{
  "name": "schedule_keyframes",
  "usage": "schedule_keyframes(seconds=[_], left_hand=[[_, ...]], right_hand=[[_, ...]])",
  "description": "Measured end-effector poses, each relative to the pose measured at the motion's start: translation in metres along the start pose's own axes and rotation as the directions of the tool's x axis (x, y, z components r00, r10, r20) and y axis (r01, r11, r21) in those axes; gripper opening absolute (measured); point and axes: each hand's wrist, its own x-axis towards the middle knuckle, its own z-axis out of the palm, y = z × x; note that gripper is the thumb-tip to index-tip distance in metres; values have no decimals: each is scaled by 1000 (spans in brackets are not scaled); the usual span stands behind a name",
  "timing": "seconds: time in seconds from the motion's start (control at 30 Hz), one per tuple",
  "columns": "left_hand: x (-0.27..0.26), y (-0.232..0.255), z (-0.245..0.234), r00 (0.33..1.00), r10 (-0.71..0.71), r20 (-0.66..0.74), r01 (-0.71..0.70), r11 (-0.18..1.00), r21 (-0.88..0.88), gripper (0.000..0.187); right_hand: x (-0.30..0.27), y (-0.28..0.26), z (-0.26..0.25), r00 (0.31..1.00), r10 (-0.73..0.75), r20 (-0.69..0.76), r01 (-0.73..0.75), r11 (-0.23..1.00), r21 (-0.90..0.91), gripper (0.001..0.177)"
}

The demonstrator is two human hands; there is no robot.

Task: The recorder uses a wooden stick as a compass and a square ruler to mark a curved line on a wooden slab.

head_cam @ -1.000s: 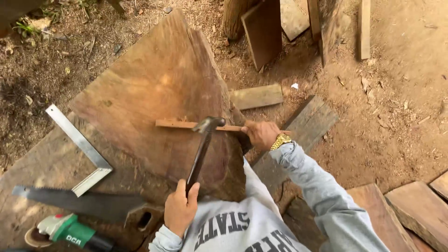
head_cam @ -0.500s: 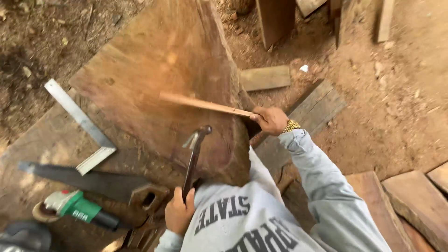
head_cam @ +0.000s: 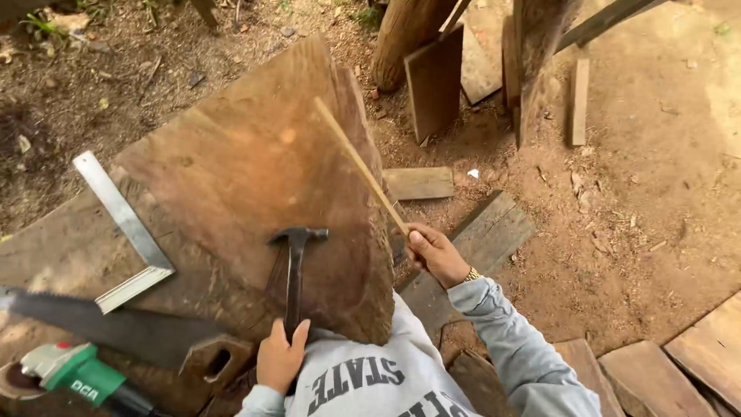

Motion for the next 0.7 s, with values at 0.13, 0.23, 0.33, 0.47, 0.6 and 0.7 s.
schedule_keyframes(seconds=[0.13, 0.23, 0.33, 0.47, 0.6, 0.7], left_hand=[[20, 27, -52, 995, 56, 79, -79, 939, 335, 60], [63, 9, -90, 947, 181, -266, -134, 973, 186, 52], [134, -25, -125, 816, 170, -552, -66, 977, 203, 48], [220, -88, -129, 771, 133, -622, 77, 951, 300, 74], [236, -96, -143, 829, -13, -560, 150, 968, 200, 72], [244, -101, -155, 823, -128, -553, 159, 987, 8, 70]], right_hand=[[4, 9, 13, 993, -97, 65, 90, 991, 104, 35], [5, 4, 31, 990, -112, 84, 96, 980, 172, 31], [2, -3, 41, 988, -117, 100, 103, 985, 138, 29], [1, -14, 49, 980, -135, 149, 125, 990, 72, 24], [-9, -28, 54, 990, -124, 73, 115, 987, 112, 19], [-6, -35, 56, 983, -183, 17, 176, 964, 199, 20]])
